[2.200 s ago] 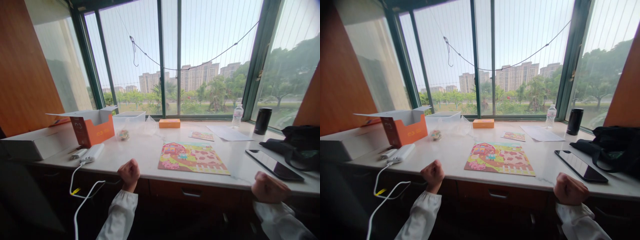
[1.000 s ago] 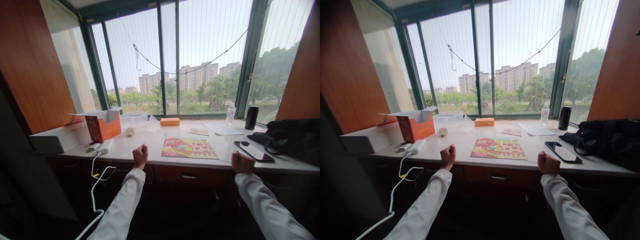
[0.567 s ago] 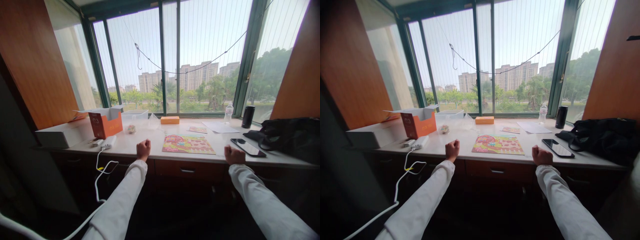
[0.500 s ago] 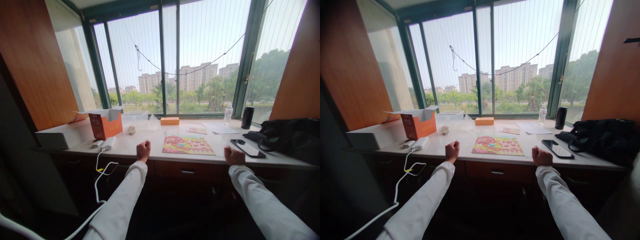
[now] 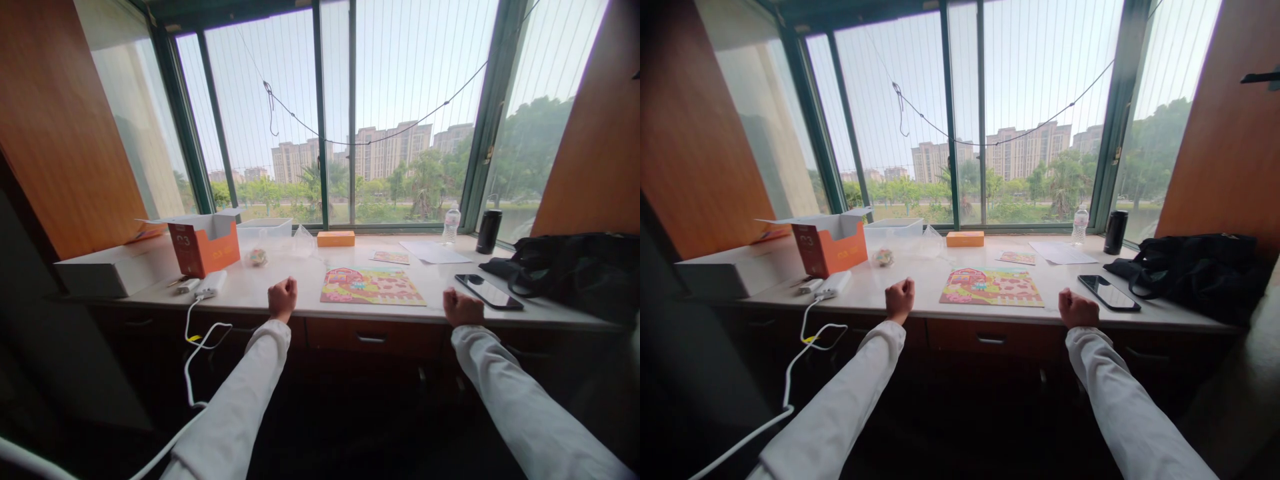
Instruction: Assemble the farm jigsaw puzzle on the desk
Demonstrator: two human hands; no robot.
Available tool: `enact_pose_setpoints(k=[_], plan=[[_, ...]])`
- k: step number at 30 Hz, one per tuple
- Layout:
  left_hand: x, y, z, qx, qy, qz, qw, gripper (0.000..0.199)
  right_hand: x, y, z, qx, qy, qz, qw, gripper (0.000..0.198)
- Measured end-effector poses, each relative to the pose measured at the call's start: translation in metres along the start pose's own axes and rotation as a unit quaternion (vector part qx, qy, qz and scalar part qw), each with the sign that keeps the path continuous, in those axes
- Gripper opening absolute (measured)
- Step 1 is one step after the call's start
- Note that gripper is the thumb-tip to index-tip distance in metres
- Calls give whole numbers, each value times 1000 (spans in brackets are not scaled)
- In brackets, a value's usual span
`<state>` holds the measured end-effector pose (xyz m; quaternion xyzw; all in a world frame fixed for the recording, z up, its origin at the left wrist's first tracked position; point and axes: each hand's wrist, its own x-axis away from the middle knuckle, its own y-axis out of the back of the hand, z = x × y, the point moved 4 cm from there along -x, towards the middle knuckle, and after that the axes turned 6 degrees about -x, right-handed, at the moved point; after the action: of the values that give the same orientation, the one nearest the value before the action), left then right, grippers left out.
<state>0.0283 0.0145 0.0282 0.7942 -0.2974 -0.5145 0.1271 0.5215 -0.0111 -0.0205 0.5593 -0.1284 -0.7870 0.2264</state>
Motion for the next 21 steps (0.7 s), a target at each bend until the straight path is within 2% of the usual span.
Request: enact_pose_setpoints(k=[8, 13, 17, 21], plan=[[2, 0, 2, 9, -5, -14, 1000, 46, 0, -4, -5, -17, 14, 4, 1000, 44], [3, -1, 4, 13, -19, -40, 999, 47, 4, 0, -4, -39, 39, -16, 998, 43], [5, 2, 3, 15, -37, -56, 998, 48, 6, 7, -4, -53, 39, -48, 997, 43], [9, 5, 5, 17, -36, -78, 996, 49, 10, 11, -17, -56, 7, -108, 993, 45]])
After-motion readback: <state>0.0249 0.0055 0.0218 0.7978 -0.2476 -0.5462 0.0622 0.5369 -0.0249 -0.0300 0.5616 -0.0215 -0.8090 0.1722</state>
